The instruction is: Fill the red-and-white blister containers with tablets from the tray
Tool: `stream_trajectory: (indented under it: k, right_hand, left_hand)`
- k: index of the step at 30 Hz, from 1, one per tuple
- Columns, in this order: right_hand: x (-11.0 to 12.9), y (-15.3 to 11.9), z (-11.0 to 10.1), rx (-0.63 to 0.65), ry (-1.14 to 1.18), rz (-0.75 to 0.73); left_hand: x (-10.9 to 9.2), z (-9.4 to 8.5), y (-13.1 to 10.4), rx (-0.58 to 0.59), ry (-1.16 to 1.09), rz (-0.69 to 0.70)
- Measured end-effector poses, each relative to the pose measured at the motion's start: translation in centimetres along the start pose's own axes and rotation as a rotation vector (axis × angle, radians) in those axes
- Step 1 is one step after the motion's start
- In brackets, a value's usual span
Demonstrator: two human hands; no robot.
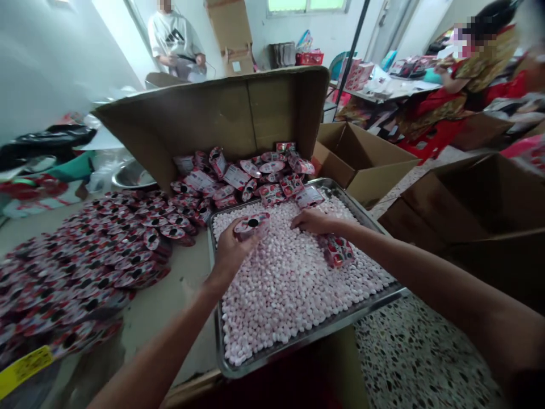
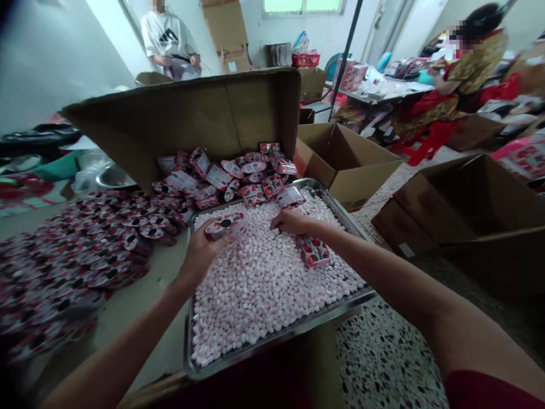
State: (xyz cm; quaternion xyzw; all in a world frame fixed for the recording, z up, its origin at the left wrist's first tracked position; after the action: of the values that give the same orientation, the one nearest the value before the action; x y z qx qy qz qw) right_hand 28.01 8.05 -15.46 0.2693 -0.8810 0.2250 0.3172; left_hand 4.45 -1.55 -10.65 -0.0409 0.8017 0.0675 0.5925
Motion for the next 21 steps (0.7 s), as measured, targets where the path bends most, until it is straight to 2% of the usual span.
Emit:
stream_trajectory:
  k: [3, 6, 9, 13, 18, 21]
  right_hand:
    - [0.0, -0.1, 0.3, -0.028, 0.153, 0.058]
    - [0.7, -1.1, -0.6, -0.045, 0.298, 0.112]
    - [2.9, -2.1, -2.3, -0.097, 0.36, 0.107]
    - [6.6, -2.4, -4.2, -0.109, 0.287, 0.097]
    - [10.4, -2.5, -5.6, -0.111, -0.032, 0.119]
    - [13.8, -3.4, -6.3, -0.122, -0.306, 0.08]
  left_hand:
    - [-0.3, -3.6, 0.6, -0.047, 0.365, 0.113]
    - [0.5, -4.8, 1.0, -0.062, 0.56, 0.195]
    - [0.9, -4.6, 0.9, 0.001, 0.591, 0.237]
    - [0.5, -4.0, 0.0, 0.089, 0.54, 0.238]
    - [0.2, -3.0, -0.8, 0.175, 0.488, 0.226]
    - [0.4, -2.5, -1.0, 0.206, 0.476, 0.26]
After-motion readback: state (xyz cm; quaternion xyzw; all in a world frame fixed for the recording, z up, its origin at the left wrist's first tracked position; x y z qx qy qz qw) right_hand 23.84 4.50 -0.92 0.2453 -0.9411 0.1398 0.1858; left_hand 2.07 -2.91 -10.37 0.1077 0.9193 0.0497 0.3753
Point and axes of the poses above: each hand's wrist, its own y-axis towards the middle knuckle, its own z-axis out of the palm, x = y × z, the point moved 5 cm from there along y, towards the middle knuckle, and after that the axes turned 7 degrees about y, right-handed, at the moved point
